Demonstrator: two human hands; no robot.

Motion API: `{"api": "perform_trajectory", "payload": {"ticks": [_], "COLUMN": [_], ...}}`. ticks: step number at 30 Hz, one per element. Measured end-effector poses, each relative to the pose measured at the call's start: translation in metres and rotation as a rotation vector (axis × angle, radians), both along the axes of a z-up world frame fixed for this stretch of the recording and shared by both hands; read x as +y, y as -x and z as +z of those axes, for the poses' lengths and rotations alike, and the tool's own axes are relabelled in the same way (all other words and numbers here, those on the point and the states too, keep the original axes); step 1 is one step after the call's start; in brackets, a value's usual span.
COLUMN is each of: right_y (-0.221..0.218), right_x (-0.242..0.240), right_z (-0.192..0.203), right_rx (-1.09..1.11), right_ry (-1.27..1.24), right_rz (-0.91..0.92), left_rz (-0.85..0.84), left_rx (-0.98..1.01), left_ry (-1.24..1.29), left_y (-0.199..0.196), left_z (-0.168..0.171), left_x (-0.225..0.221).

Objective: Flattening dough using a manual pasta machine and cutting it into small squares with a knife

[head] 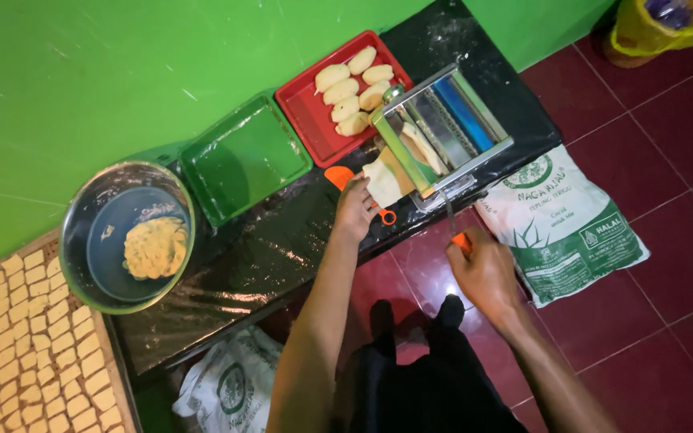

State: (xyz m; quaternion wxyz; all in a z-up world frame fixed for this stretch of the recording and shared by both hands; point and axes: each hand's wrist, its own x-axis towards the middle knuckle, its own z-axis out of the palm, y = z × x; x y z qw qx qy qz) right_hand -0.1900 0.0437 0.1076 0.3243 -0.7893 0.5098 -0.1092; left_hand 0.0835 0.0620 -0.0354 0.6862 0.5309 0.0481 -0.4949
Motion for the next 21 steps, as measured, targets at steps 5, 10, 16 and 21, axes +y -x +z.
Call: {"api": "perform_trajectory", "payload": {"ticks": [5,10,16,21], "right_y": [-0.005,0.001,0.003,-0.001], "right_x": [0.005,-0.004,-0.018,-0.017], "right_z": [0.013,0.003,0.015,0.038], "right_rx": [-0.032,-0.027,-0.179,-0.649], "right_ry": [-0.038,-0.066,-0.351,-0.729], "right_rz": [-0.056,-0.015,-0.114,-0.227], "left_rz": [0.017,0.019,0.015,0.004], "left_rx": [0.003,0.005,0.0,-0.024], "left_ry": [-0.017,-0.031,-0.015,-0.013], "left_y": [-0.001,-0.001,-0.006,-0.004], "left_z": [0.001,0.01,0.004,0.01], "left_x": [-0.002,0.003,0.004,0.008]}}
